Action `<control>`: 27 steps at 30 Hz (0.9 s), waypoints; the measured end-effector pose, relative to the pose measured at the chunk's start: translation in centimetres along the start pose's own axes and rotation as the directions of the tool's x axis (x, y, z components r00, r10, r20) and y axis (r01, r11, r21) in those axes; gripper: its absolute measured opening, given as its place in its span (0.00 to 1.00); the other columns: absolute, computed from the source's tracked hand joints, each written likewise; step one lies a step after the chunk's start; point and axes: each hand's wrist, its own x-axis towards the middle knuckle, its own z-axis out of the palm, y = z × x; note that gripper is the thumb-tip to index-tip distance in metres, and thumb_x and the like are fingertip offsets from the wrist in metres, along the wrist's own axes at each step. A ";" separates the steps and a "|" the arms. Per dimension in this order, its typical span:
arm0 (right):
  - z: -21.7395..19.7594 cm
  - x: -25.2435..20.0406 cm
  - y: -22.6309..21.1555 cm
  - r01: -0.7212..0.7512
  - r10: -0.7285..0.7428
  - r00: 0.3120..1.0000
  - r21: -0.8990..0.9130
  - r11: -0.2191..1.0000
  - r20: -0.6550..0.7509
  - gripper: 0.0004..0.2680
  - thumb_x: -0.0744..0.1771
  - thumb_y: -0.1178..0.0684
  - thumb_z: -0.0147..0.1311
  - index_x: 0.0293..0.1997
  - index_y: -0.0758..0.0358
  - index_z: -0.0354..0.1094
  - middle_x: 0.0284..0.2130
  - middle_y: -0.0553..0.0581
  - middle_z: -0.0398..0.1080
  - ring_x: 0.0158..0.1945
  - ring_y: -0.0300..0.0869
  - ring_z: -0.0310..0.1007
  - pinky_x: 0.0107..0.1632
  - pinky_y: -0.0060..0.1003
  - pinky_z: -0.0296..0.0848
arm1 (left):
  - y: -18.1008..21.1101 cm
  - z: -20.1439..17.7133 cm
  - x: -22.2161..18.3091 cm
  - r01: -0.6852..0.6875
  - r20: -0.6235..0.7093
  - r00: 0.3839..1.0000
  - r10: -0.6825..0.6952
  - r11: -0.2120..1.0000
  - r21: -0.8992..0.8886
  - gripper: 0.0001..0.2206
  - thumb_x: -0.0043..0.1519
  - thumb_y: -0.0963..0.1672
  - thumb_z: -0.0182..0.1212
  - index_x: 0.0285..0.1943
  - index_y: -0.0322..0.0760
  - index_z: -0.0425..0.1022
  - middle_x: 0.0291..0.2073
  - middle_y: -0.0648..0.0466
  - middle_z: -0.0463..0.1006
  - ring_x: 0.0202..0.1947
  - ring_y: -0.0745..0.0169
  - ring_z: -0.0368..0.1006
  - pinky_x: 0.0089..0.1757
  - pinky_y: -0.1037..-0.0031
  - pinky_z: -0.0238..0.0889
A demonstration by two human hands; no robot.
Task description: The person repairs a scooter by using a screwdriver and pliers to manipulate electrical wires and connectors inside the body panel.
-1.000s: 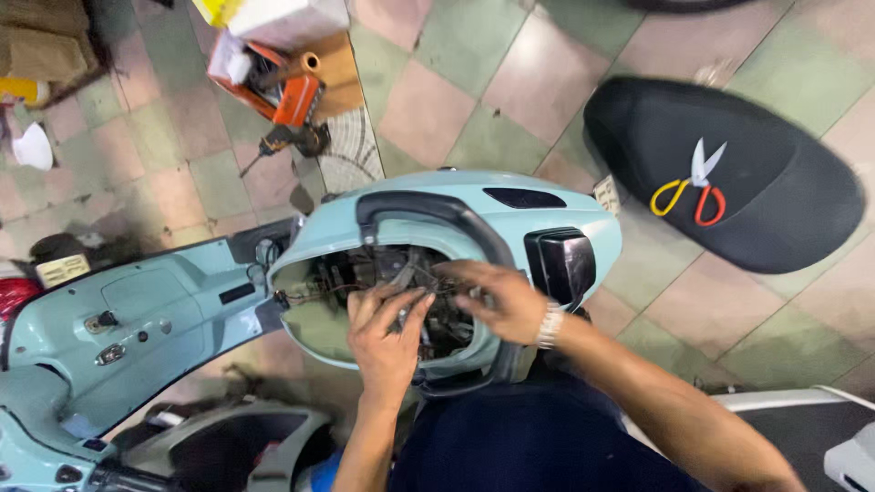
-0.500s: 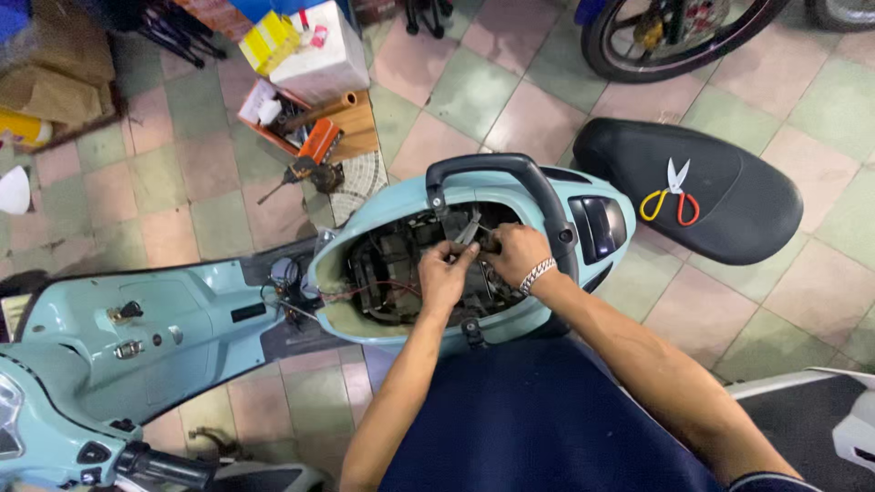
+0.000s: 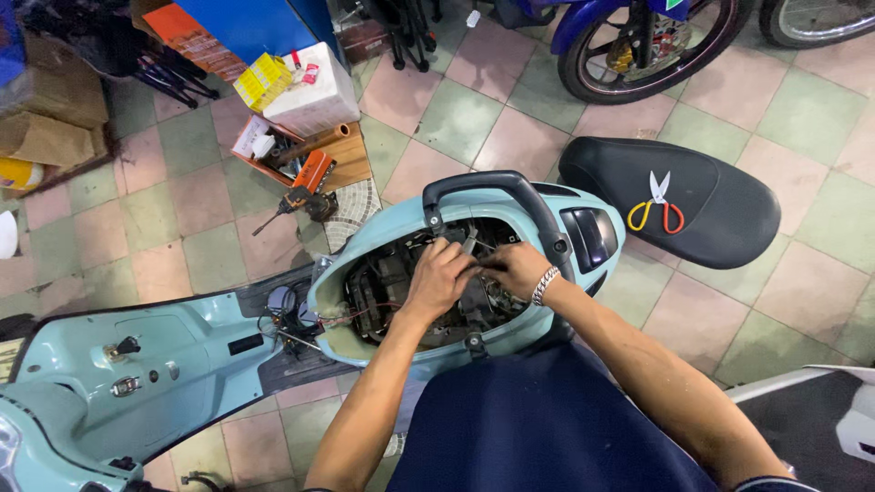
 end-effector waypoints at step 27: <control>0.1 -2.1 0.3 -0.230 0.307 0.916 0.289 0.929 -0.259 0.10 0.67 0.53 0.60 0.48 0.66 0.77 0.39 0.65 0.80 0.39 0.47 0.82 0.43 0.37 0.77 | -3.4 6.6 -0.7 0.534 0.416 0.674 -0.611 0.014 -0.845 0.11 0.67 0.42 0.53 0.55 0.35 0.73 0.42 0.52 0.84 0.38 0.68 0.82 0.35 0.80 0.68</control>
